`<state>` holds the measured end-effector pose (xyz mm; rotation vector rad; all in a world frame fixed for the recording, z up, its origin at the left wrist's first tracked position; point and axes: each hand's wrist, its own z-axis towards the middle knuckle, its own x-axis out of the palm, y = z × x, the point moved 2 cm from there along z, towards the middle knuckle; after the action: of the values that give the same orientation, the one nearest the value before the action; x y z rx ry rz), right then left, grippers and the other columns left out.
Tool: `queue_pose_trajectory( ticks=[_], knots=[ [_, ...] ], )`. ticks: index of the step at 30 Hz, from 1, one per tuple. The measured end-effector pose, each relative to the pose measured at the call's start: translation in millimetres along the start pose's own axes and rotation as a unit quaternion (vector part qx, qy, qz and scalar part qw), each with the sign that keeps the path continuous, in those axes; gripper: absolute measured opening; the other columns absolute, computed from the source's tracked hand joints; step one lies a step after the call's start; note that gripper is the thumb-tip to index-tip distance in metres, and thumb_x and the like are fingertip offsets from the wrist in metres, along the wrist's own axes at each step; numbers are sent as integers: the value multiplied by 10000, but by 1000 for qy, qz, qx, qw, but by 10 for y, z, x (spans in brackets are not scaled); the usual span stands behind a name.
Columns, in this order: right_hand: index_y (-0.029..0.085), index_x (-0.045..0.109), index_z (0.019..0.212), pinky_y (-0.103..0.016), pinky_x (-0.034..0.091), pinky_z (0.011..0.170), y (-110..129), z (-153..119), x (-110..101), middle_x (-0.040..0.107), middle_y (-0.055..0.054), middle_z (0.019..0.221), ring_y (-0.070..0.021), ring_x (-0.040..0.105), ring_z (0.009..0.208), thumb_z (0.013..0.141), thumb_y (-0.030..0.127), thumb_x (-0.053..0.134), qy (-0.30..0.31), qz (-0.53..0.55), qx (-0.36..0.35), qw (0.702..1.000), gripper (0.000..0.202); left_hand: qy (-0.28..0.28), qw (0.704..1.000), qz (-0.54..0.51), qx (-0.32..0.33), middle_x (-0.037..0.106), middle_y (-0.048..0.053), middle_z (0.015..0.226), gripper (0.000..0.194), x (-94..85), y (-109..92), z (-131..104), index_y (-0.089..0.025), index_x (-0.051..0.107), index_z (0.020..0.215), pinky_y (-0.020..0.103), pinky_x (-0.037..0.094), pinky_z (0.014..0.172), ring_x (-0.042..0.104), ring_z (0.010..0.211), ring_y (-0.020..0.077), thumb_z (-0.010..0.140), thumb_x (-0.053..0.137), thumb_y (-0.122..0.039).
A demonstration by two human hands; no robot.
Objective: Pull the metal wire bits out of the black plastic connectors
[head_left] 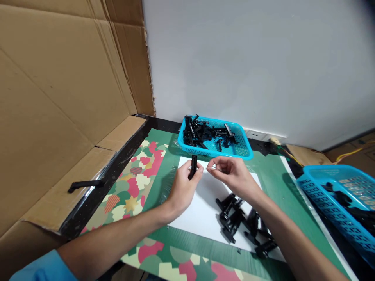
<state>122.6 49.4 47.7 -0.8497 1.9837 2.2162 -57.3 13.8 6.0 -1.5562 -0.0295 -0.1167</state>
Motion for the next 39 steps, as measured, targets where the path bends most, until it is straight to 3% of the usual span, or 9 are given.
queue_pose_trajectory(
  ticks=[10,23,30,35,39],
  knots=[
    [163,728,906,-302,197,554,-86,-11,45,355,64,647,-115,292,610,953,487,747,9,64,20,998,327,8,1000,26,11,489,-37,725,307,-11,-86,18,-170,639,974,253,309,597,420,660,116,1007,641,-476],
    [142,747,929,-301,198,563,-132,48,202,343,70,641,-116,285,606,941,473,749,-7,53,4,999,331,-11,981,176,79,698,43,864,251,-94,-94,79,-191,683,986,267,394,677,596,757,172,1041,599,-422],
    [132,737,942,-293,205,553,-167,55,236,375,71,633,-116,310,590,909,448,762,-20,67,16,997,318,-22,961,258,97,620,5,759,283,-151,-114,122,-206,639,926,267,308,636,516,679,158,1038,603,-463],
    [141,747,964,-294,222,564,-100,18,198,358,75,615,-125,315,590,949,409,708,-31,-32,12,999,272,-21,980,177,84,613,11,799,279,-162,-153,181,-180,654,960,255,356,644,520,703,144,1020,613,-449],
    [155,773,1020,-296,241,568,-18,-34,200,374,66,631,-133,336,602,957,424,707,-31,-32,-2,999,284,9,1000,21,-15,441,-61,667,381,-125,-139,166,-176,617,955,235,244,526,325,543,84,956,692,-549]
  ],
)
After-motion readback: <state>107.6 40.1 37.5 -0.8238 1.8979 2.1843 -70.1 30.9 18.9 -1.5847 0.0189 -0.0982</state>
